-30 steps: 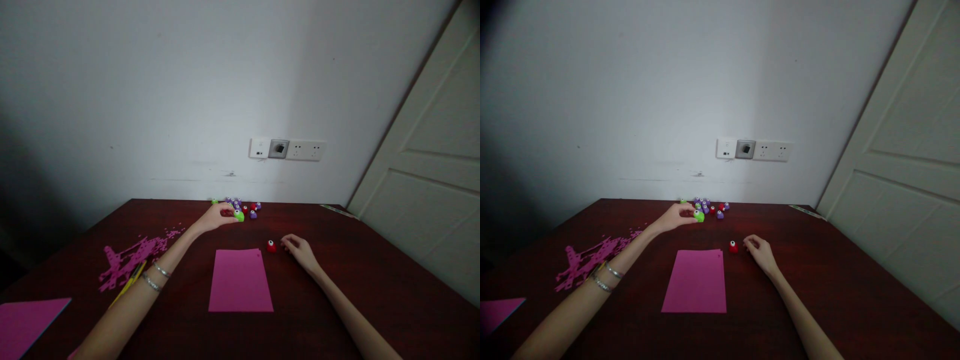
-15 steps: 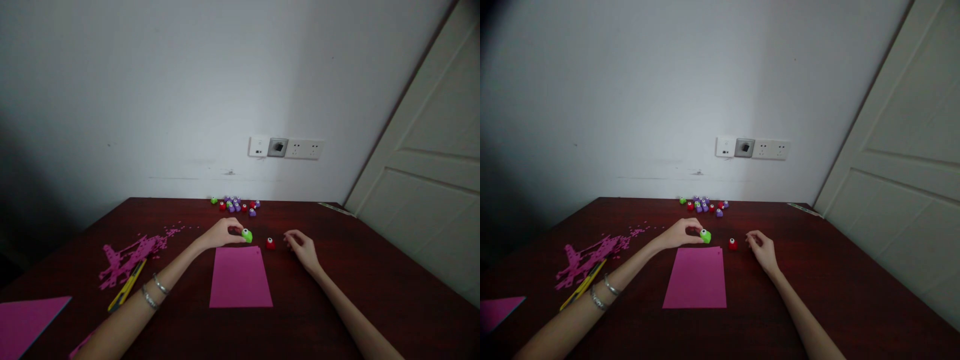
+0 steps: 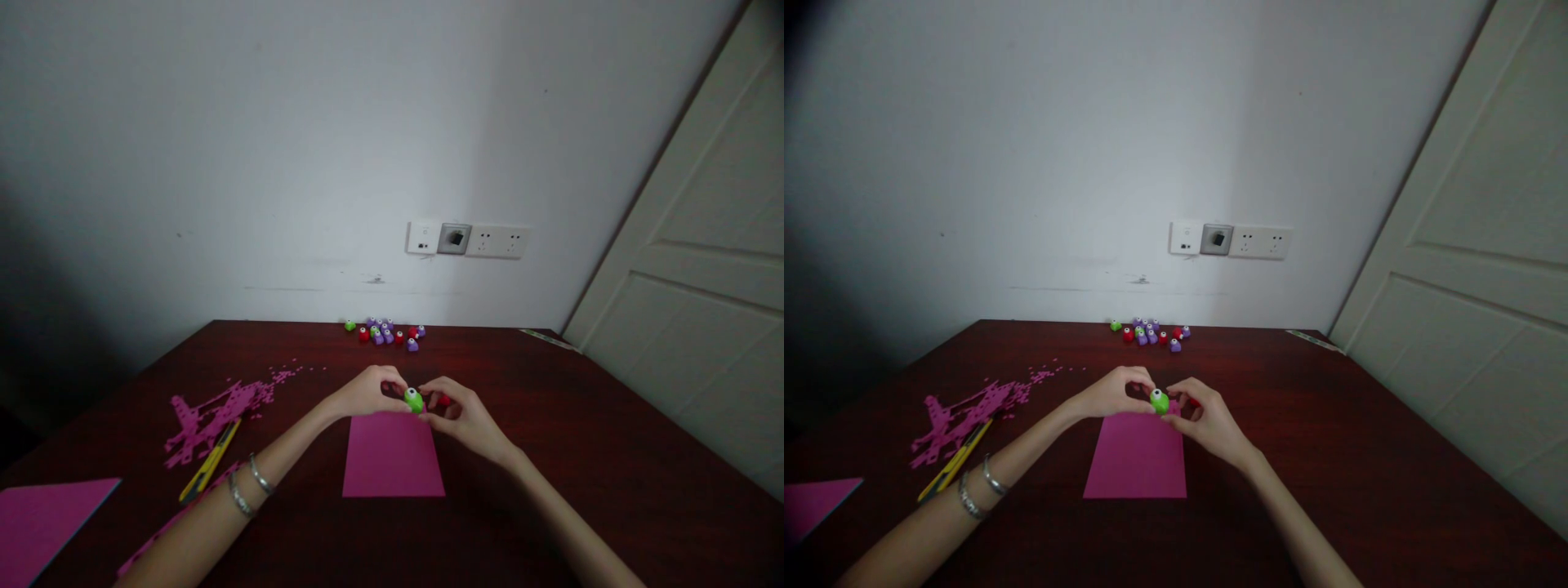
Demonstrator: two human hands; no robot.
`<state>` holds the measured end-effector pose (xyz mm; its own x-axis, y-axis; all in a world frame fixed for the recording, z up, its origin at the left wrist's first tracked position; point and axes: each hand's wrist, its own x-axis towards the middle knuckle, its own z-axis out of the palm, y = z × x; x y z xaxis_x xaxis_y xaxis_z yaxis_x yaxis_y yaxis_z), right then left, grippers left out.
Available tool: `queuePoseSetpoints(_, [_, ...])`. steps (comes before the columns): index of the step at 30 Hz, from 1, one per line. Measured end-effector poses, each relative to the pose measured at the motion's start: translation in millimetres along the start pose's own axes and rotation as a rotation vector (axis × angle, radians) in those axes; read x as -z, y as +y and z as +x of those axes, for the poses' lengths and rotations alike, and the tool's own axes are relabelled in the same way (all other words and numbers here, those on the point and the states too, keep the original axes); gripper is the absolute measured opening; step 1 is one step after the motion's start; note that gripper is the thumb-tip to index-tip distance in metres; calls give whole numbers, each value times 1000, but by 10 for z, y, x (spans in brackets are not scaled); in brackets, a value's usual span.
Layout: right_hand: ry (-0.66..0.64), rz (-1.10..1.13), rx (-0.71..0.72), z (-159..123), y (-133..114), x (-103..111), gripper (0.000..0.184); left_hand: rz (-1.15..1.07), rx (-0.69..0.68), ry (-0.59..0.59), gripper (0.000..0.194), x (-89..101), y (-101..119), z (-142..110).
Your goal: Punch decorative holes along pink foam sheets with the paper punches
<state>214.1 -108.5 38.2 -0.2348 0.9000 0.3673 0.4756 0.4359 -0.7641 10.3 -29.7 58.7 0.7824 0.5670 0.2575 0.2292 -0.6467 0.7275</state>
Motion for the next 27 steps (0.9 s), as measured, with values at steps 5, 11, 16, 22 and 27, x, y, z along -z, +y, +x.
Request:
queuePoseSetpoints(5, [-16,-4,14,-42,-4,-23,24,-2,-4,-34,26,-57,48,-18])
queuePoseSetpoints(11, [-40,-16,-5,-72,-23,-30,16,-10,15,-47,30,-114,35,-20])
queuePoseSetpoints(16, [28,-12,-80,-140,107,44,17,83,58,-12,37,-106,-172,4])
queuePoseSetpoints(22, [60,4,-198,-206,307,187,25,427,140,-10,29,-108,-528,-13])
queuePoseSetpoints(27, [2,-24,-201,-202,288,207,21,538,191,-84,47,-143,-590,-54])
